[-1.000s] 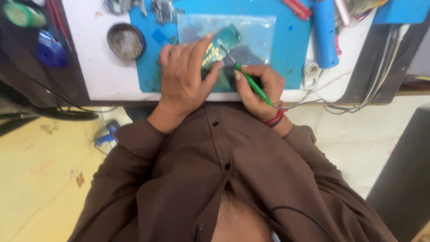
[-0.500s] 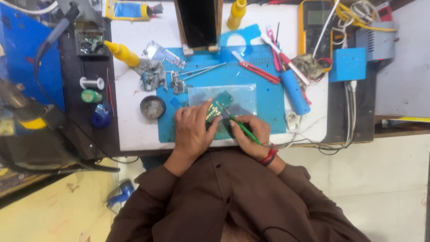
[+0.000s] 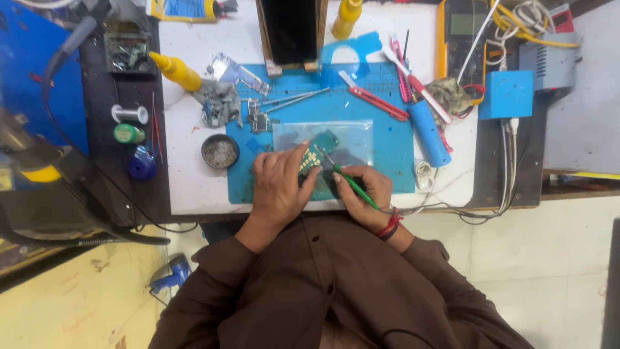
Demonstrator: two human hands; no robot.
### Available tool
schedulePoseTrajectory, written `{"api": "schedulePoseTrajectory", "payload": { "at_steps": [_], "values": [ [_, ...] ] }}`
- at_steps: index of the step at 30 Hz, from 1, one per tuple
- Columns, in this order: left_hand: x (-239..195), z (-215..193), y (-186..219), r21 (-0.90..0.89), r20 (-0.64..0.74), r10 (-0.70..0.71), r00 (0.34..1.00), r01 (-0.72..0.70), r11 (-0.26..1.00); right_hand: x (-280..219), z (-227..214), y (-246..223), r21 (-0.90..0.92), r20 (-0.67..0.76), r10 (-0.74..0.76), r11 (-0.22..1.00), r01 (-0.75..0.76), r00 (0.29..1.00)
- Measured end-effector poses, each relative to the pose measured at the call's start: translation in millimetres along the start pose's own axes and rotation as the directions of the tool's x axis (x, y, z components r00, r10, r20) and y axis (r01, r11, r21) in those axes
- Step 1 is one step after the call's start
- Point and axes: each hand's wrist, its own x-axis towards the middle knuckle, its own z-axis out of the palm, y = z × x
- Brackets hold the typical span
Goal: The person uses a red utility knife to scrape a small green circuit board, then uses a green screwdriver to probe its surface. They apply a liquid from a yellow bottle and scrub the board with a toothbrush, repeating the application and scrubbing across different areas of the board.
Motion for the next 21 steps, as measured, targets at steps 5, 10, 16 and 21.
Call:
{"api": "schedulePoseTrajectory", "payload": {
  "at_steps": [5,10,16,21],
  "values": [
    [-4,4,-3,-0.001,0.018,-0.004,1.0,0.004,1.0,-1,0,3,-0.011,0.021,-0.008,1.0,0.008,1.0],
    [-5,3,-3,-0.01,0.023,-0.006,1.0,0.006,1.0,0,0,-1,0.021,0.02,0.015,1.0,-0.016,1.0],
    [-5,4,-4,-0.026,0.021,0.002,1.0,-0.002,1.0,1,0,-2,0.017,0.019,0.0,1.0,0.0,1.0],
    [-5,4,-4,-0.013,0.016,0.011,1.0,-0.011,1.0,0,-1,-4,0.028,0.035,0.013,1.0,-0.014,0.999]
  ]
}}
